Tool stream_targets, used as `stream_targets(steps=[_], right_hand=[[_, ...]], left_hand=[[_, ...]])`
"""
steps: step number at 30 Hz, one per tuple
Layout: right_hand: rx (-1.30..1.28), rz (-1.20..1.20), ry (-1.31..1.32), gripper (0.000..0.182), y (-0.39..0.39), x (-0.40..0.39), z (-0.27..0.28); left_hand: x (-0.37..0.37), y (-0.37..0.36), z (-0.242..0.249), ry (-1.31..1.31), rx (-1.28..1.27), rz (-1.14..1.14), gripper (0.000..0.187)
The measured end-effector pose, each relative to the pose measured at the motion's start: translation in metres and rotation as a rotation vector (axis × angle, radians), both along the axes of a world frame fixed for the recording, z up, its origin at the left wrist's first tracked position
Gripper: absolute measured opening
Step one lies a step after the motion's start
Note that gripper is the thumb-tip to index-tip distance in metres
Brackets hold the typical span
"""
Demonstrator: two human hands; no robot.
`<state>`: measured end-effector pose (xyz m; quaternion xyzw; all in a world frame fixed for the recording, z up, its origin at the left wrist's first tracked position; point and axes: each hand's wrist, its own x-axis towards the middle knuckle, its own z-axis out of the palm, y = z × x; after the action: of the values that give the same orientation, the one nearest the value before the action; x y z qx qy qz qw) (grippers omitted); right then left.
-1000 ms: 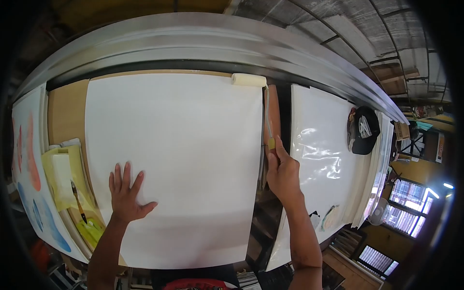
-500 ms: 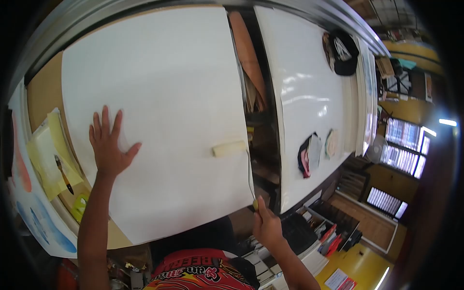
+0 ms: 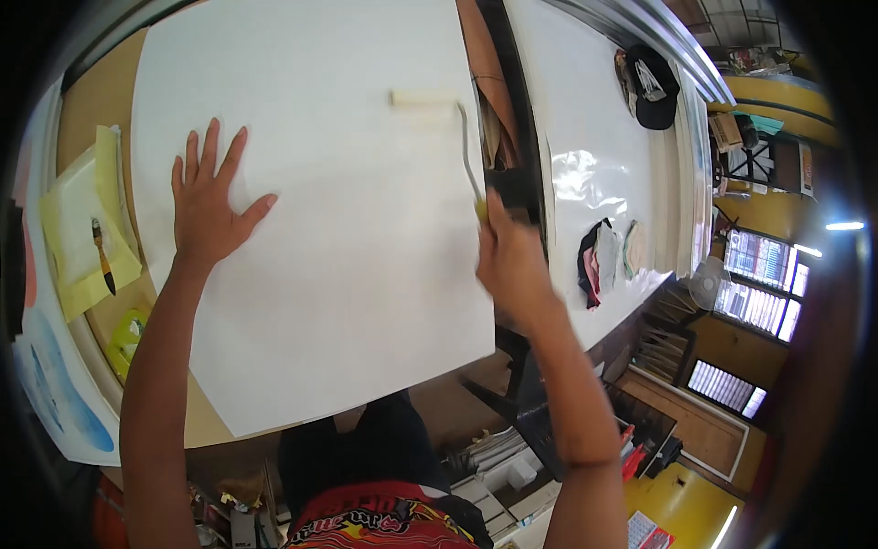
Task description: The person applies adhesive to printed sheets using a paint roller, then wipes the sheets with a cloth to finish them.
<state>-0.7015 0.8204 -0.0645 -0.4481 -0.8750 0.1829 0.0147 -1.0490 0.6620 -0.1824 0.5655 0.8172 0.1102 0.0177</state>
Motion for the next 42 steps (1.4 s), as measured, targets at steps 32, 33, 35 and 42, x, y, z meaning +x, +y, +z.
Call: stream_targets(steps=[32,33,35,42], right_hand=[[-0.036,0.131,0.016,0.036,0.051,-0.159,-0.011],[-0.025,0.114,0.000,0.042,0.025,-0.130,-0.014],[-0.168,-0.007,-0.178,0.054,-0.049,-0.064,0.002],[-0.345,-0.082,-0.245,0.050,-0.163,0.003,0.071]], left_hand=[[-0.002,-0.001,0.001,-0.119,-0.046,0.030,0.071],[-0.002,-0.001,0.002,-0.129,-0.040,0.029,0.071],[-0.005,0.000,0.003,-0.144,-0.022,0.029,0.071],[-0.005,0.000,0.005,-0.185,-0.036,0.024,0.073]])
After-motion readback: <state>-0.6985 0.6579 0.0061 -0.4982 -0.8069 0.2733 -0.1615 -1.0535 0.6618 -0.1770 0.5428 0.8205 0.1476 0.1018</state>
